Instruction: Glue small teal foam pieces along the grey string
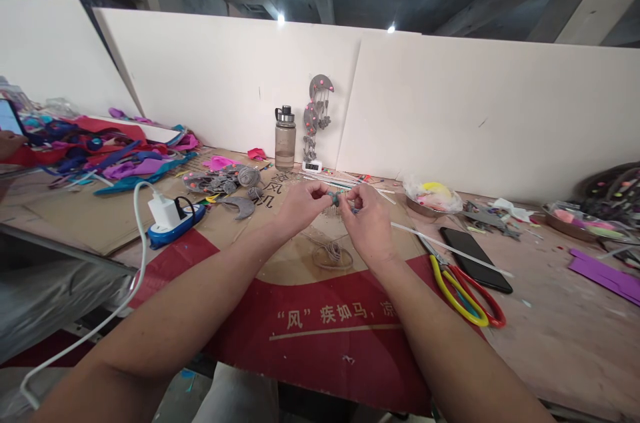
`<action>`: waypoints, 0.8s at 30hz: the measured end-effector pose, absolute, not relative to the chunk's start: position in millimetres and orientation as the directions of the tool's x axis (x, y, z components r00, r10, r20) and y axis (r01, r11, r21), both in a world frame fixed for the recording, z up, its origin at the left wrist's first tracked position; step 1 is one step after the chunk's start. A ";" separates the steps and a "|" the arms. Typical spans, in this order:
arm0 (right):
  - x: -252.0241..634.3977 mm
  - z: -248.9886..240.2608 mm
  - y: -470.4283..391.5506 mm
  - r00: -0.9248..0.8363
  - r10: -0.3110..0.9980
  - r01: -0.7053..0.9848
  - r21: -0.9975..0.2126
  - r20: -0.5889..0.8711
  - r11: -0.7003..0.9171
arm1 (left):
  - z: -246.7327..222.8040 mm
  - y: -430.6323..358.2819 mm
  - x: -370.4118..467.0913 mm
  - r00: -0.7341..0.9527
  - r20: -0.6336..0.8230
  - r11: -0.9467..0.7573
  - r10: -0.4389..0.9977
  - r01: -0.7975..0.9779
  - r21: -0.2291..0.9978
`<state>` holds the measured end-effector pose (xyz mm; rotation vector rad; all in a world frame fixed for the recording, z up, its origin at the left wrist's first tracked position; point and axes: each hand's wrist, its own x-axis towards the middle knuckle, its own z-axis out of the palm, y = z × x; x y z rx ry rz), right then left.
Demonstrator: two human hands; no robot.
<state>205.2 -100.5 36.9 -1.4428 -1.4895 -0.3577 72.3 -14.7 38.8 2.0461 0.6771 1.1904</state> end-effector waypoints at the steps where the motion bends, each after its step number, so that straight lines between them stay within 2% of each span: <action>1: 205.5 37.2 -100.3 0.222 0.605 0.863 -0.443 0.764 0.244 | 39.1 -14.6 72.0 0.464 0.526 -0.632 0.712 0.097 0.769; 4: 208.7 37.8 -98.4 0.256 0.664 0.811 -0.529 0.703 0.248 | 40.0 -13.6 70.5 0.538 0.454 -0.575 0.710 0.071 0.815; 10: 219.7 36.2 -94.4 0.348 0.712 0.762 -0.627 0.610 0.164 | 43.3 -9.8 64.6 0.713 0.367 -0.501 0.598 -0.026 0.865; 14: 219.7 34.2 -95.3 0.306 0.709 0.799 -0.576 0.636 0.172 | 44.0 -9.2 64.1 0.658 0.389 -0.533 0.645 0.022 0.846; 19: 214.9 33.7 -98.4 0.178 0.713 0.863 -0.456 0.679 0.219 | 36.0 -7.5 68.5 0.606 0.514 -0.709 0.607 0.122 0.694; 22: 213.4 34.2 -100.3 0.100 0.707 0.891 -0.379 0.700 0.250 | 33.4 -8.7 69.2 0.607 0.525 -0.756 0.596 0.204 0.622; 24: 212.9 34.5 -100.9 0.079 0.713 0.892 -0.369 0.697 0.261 | 35.0 -11.1 68.2 0.608 0.521 -0.766 0.599 0.246 0.594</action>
